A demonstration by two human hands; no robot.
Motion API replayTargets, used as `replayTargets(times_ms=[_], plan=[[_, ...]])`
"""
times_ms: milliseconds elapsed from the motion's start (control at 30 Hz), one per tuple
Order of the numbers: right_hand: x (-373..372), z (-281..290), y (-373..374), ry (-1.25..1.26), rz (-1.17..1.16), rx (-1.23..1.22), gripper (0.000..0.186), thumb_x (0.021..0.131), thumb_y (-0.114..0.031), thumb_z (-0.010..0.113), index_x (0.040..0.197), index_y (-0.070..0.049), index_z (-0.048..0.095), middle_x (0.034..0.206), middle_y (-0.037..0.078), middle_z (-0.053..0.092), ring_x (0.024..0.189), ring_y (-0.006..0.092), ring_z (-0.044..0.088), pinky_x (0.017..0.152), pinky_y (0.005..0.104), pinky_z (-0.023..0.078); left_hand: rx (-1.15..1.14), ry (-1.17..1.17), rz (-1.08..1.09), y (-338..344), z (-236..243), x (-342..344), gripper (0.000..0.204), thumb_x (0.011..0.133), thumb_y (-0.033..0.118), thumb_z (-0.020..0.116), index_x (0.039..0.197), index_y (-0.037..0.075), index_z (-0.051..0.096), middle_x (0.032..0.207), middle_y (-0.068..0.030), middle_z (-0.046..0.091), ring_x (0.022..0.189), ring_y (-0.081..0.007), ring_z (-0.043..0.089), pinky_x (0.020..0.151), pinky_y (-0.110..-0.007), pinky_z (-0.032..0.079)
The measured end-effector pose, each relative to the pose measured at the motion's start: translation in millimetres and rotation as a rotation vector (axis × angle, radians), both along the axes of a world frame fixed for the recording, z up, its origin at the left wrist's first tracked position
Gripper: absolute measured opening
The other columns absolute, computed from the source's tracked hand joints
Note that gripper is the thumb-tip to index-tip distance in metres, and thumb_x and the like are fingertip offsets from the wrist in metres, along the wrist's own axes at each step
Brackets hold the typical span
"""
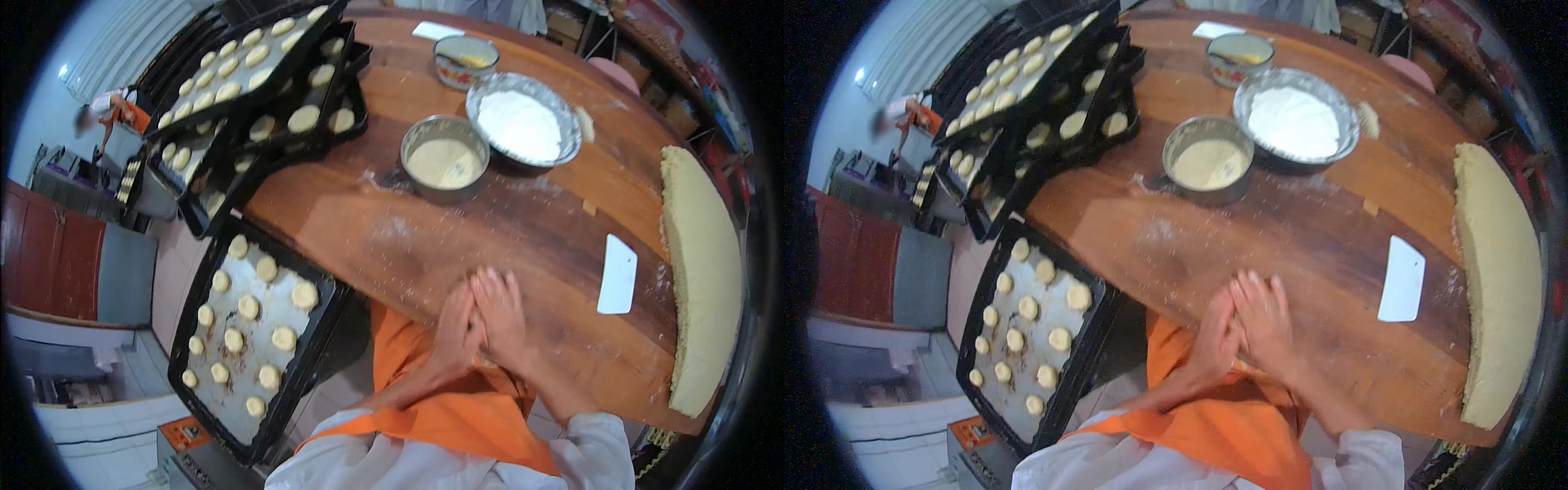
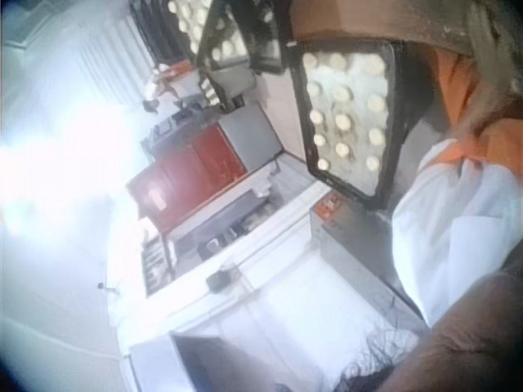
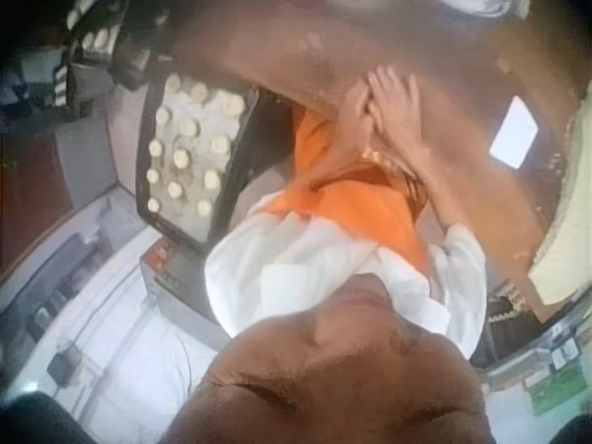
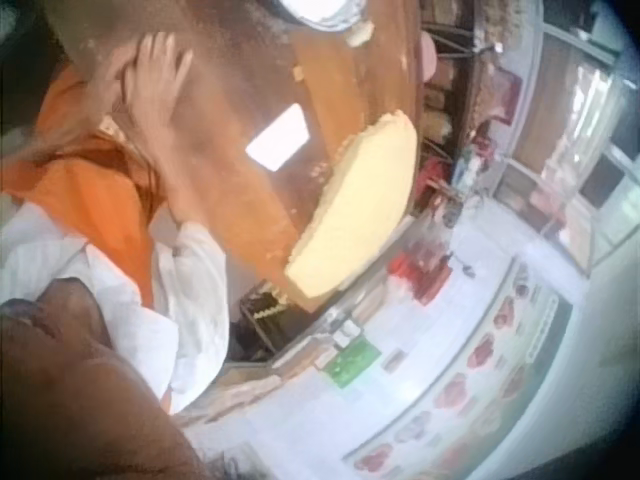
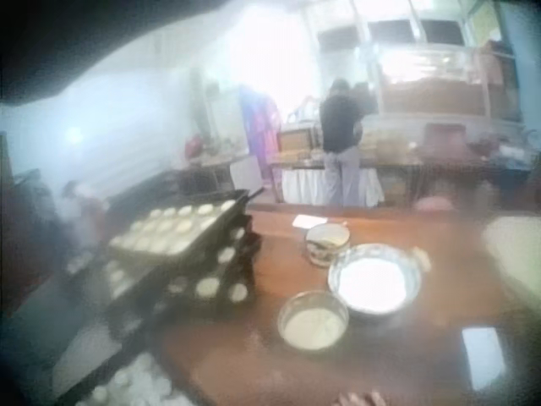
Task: The person shapes dough by rolling pieces of dough in their hands to form small balls, coats them in a bowl of topping, and places them onto a baking tray.
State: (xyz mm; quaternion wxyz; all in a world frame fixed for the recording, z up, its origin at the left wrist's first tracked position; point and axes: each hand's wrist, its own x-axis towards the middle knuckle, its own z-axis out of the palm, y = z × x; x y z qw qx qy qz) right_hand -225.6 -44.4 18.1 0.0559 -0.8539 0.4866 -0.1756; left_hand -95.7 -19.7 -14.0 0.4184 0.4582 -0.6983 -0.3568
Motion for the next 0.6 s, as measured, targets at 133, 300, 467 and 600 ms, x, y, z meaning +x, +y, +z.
replayTargets(times_ms=[133, 300, 467, 600], plan=[[40.1, 11.1, -73.5, -0.081, 0.04, -0.072, 0.046, 0.081, -0.027, 0.054, 0.117, 0.0, 0.047, 0.122, 0.017, 0.045, 0.117, 0.0269, 0.04, 0.1, 0.045, 0.025, -0.138, 0.034, 0.291, -17.3, 8.1, 29.8, 0.044, 0.088, 0.014, 0.034, 0.128, -0.005, 0.031, 0.135, -0.0213, 0.028, 0.127, -0.0341, 0.025, 0.105, -0.04, 0.017], [70.9, 19.1, -111.9, -0.046, -0.025, 0.138, 0.045, 0.081, -0.032, 0.053, 0.111, 0.001, 0.052, 0.121, 0.018, 0.046, 0.116, 0.0286, 0.041, 0.098, 0.0436, 0.028, -0.174, 0.194, 0.396, -15.6, 37.7, 51.8, 0.04, 0.091, 0.016, 0.028, 0.126, -0.002, 0.037, 0.136, -0.0164, 0.031, 0.128, -0.0287, 0.026, 0.105, -0.038, 0.018], [37.2, 26.2, 3.0, 0.053, 0.169, 0.062, 0.051, 0.077, -0.032, 0.058, 0.115, 0.001, 0.05, 0.124, 0.019, 0.044, 0.117, 0.0296, 0.039, 0.097, 0.0428, 0.03, -0.103, 0.181, 0.416, 10.2, 18.6, 63.3, 0.038, 0.092, 0.019, 0.029, 0.122, -0.002, 0.04, 0.134, -0.016, 0.034, 0.126, -0.0287, 0.03, 0.104, -0.037, 0.021], [-5.4, 13.8, 44.7, 0.094, 0.342, -0.018, 0.049, 0.074, -0.027, 0.062, 0.115, -0.003, 0.051, 0.123, 0.011, 0.047, 0.114, 0.0246, 0.042, 0.094, 0.0411, 0.032, -0.041, 0.154, 0.346, 34.9, 1.8, 65.8, 0.035, 0.091, 0.015, 0.031, 0.12, -0.002, 0.043, 0.133, -0.0162, 0.035, 0.125, -0.0293, 0.031, 0.103, -0.037, 0.023]])
